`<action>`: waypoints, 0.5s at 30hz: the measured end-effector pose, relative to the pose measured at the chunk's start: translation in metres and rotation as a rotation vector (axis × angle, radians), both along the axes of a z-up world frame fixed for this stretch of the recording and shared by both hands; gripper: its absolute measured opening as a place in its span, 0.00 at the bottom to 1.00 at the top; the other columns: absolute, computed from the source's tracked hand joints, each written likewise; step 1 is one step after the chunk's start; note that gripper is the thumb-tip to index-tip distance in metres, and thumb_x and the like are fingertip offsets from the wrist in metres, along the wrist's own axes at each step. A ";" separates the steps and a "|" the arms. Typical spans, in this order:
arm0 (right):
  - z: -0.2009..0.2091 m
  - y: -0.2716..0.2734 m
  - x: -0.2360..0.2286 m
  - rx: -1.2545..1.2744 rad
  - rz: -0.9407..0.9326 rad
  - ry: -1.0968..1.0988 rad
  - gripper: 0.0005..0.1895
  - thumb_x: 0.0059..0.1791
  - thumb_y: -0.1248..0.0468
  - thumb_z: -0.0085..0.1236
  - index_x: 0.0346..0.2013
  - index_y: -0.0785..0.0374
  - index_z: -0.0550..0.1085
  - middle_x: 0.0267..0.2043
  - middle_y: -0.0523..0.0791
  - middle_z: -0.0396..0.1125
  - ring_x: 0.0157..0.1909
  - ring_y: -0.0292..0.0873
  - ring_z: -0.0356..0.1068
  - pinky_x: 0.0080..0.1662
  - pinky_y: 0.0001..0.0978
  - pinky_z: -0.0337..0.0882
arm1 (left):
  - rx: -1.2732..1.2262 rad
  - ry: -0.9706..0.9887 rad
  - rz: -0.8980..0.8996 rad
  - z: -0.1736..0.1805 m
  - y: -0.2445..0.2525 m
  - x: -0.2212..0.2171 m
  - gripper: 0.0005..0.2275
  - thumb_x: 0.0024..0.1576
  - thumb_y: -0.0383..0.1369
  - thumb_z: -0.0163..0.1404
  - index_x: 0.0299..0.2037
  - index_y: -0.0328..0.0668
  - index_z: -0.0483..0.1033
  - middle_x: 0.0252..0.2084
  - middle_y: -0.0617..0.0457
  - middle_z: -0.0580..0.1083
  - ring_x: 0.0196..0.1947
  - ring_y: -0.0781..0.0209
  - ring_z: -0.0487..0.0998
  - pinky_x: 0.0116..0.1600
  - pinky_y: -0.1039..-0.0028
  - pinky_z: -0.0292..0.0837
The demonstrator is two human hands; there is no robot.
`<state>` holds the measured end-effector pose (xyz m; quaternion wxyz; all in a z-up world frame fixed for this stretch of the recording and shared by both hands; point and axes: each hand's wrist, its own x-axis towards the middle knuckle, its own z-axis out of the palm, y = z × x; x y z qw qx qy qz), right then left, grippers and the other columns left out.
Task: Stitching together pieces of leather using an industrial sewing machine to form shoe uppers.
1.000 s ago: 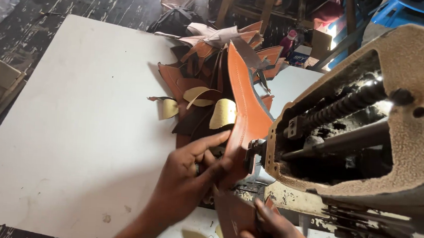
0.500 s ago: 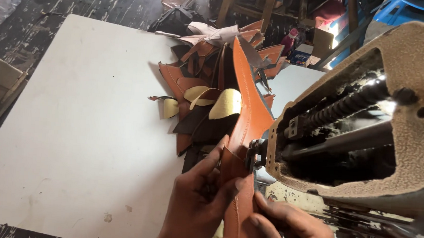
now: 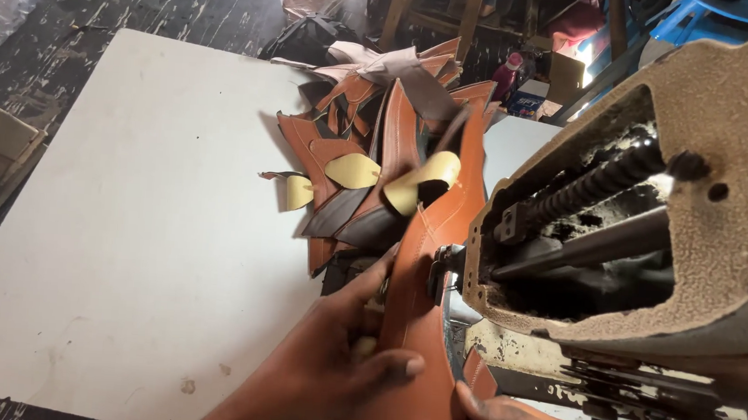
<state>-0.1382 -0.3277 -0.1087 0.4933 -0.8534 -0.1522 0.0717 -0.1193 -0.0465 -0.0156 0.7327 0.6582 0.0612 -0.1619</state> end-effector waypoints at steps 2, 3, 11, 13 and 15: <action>0.003 -0.001 0.004 0.044 0.019 0.009 0.12 0.41 0.69 0.70 0.39 0.62 0.86 0.30 0.44 0.79 0.33 0.33 0.83 0.40 0.27 0.80 | -0.008 0.000 -0.104 0.007 0.003 0.002 0.41 0.52 0.28 0.58 0.76 0.51 0.51 0.57 0.52 0.79 0.52 0.65 0.78 0.54 0.70 0.75; -0.001 -0.002 0.002 0.044 0.018 0.008 0.12 0.41 0.69 0.70 0.39 0.62 0.86 0.30 0.44 0.79 0.33 0.33 0.83 0.40 0.27 0.80 | -0.008 -0.001 -0.105 0.006 0.005 0.003 0.41 0.52 0.28 0.58 0.76 0.51 0.51 0.57 0.52 0.79 0.52 0.65 0.78 0.54 0.70 0.75; 0.018 0.053 0.000 0.282 -0.290 0.307 0.10 0.44 0.79 0.61 0.37 0.71 0.84 0.27 0.53 0.79 0.29 0.43 0.80 0.34 0.32 0.81 | 0.011 -0.232 -0.314 0.008 0.035 0.031 0.31 0.53 0.23 0.60 0.68 0.41 0.66 0.58 0.50 0.75 0.57 0.66 0.72 0.60 0.70 0.71; 0.026 0.067 0.005 0.305 -0.328 0.308 0.11 0.43 0.80 0.61 0.38 0.73 0.84 0.27 0.54 0.79 0.29 0.44 0.82 0.33 0.32 0.81 | 0.022 -0.224 -0.356 0.009 0.041 0.042 0.28 0.51 0.23 0.60 0.64 0.40 0.67 0.55 0.51 0.75 0.55 0.68 0.72 0.59 0.70 0.73; 0.029 0.074 0.007 0.325 -0.371 0.310 0.12 0.42 0.81 0.60 0.38 0.75 0.83 0.27 0.54 0.80 0.29 0.45 0.83 0.33 0.33 0.81 | 0.031 -0.214 -0.401 0.013 0.043 0.054 0.26 0.49 0.23 0.60 0.60 0.40 0.69 0.53 0.53 0.74 0.54 0.69 0.73 0.58 0.71 0.74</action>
